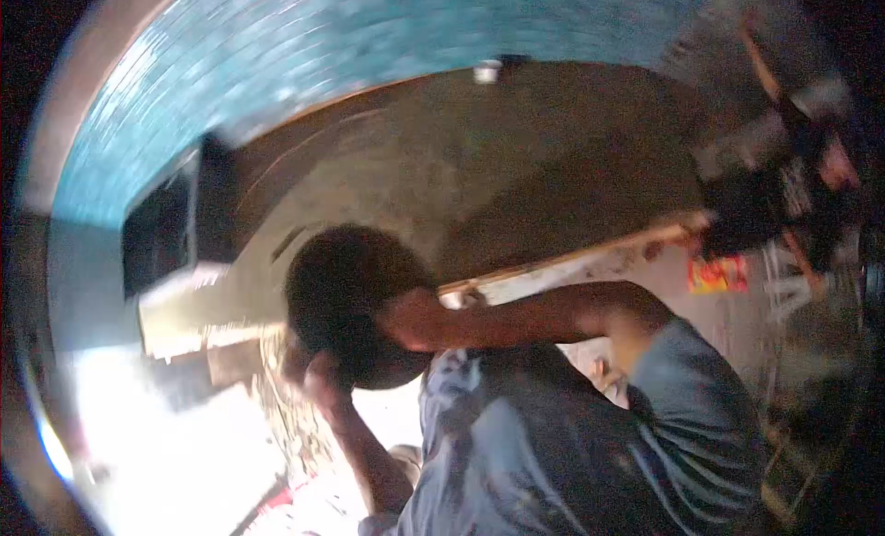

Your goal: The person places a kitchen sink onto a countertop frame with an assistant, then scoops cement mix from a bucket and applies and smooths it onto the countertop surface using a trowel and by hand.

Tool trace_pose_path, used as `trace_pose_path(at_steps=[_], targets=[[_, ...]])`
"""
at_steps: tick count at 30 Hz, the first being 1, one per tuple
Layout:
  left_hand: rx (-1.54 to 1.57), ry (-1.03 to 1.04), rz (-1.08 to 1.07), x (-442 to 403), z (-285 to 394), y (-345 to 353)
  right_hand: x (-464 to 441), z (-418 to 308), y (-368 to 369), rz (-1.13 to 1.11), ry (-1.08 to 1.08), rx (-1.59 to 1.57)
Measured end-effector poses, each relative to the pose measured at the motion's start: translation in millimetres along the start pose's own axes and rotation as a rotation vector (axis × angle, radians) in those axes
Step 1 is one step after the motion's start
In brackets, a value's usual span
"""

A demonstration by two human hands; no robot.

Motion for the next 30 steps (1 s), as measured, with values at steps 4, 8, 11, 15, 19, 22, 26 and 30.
trace_pose_path(at_steps=[4,8,11,15,19,22,26,30], targets=[[-0.109,0.110,-0.058,-0.1,11.0,3.1,23.3,6.2,-57.3,-0.020,0.080,0.220],[-0.425,0.281,-0.156,8.8,39.7,27.8,19.4,33.0,-55.8,0.169,0.077,0.185],[-0.303,0.332,-0.209,13.1,41.4,38.1,38.4,40.1,-46.1,-0.033,-0.018,0.296],[-0.272,0.251,-0.283,30.2,61.1,69.9,68.8,55.1,-48.7,-0.173,0.016,0.117],[-0.355,0.420,-0.351,44.4,63.2,102.3,89.0,73.5,-41.6,-0.307,0.113,-0.315],[-0.235,0.392,-0.304,49.8,62.6,119.0,109.9,95.4,-31.6,-0.398,0.258,-0.598],[-0.239,0.390,-0.194,55.7,67.2,146.7,145.5,132.5,-31.6,-0.462,0.339,-0.789],[-0.284,0.185,-0.037,76.0,38.6,183.8,198.3,190.9,-40.7,-0.497,0.398,-0.866]])
Point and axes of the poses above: each hand's wrist, its own x-axis away from the middle knuckle, its own y-axis out of the palm, z = x × y, the point moved 10 cm from there along -x, towards the middle knuckle, and after that the axes turned 3 degrees about -z, right-handed, at the moved point
